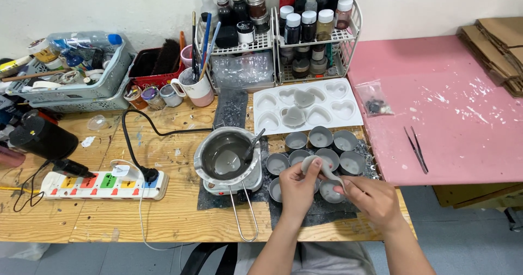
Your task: Prepare a small mold and mix liquid wax in a small melting pot.
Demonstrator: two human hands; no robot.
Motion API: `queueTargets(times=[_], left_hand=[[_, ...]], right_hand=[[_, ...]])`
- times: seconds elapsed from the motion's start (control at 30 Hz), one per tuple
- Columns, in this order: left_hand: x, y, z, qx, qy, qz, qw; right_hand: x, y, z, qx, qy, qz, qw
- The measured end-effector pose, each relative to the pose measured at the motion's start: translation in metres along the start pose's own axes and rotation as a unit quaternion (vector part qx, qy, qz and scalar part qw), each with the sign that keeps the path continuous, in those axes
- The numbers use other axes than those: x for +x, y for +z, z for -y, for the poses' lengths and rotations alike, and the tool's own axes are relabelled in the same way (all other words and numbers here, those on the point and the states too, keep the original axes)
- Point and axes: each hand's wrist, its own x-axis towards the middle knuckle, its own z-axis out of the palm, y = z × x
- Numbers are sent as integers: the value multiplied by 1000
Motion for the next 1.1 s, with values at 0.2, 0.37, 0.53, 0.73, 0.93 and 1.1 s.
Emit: queueTargets(times=[0.2, 0.37, 0.53, 0.73, 0.93, 1.1], left_hand=[[-6, -4, -28, 105, 202, 16, 974], [-5, -6, -27, 139, 260, 24, 955], [-5, -6, -22, 170, 247, -28, 954], [1, -11, 7, 43, 52, -21, 997], [10, -26, 34, -70, -113, 63, 989], [9, -32, 35, -69, -99, 147, 982]], right_hand=[[6, -8, 4, 462, 358, -4, 811], [-43, 9, -25, 569, 416, 159, 691], [-35, 16, -12, 461, 506, 60, 727], [4, -5, -6, 124, 189, 40, 973], [17, -19, -18, -26, 58, 72, 995], [-9, -13, -36, 197, 216, 137, 946]])
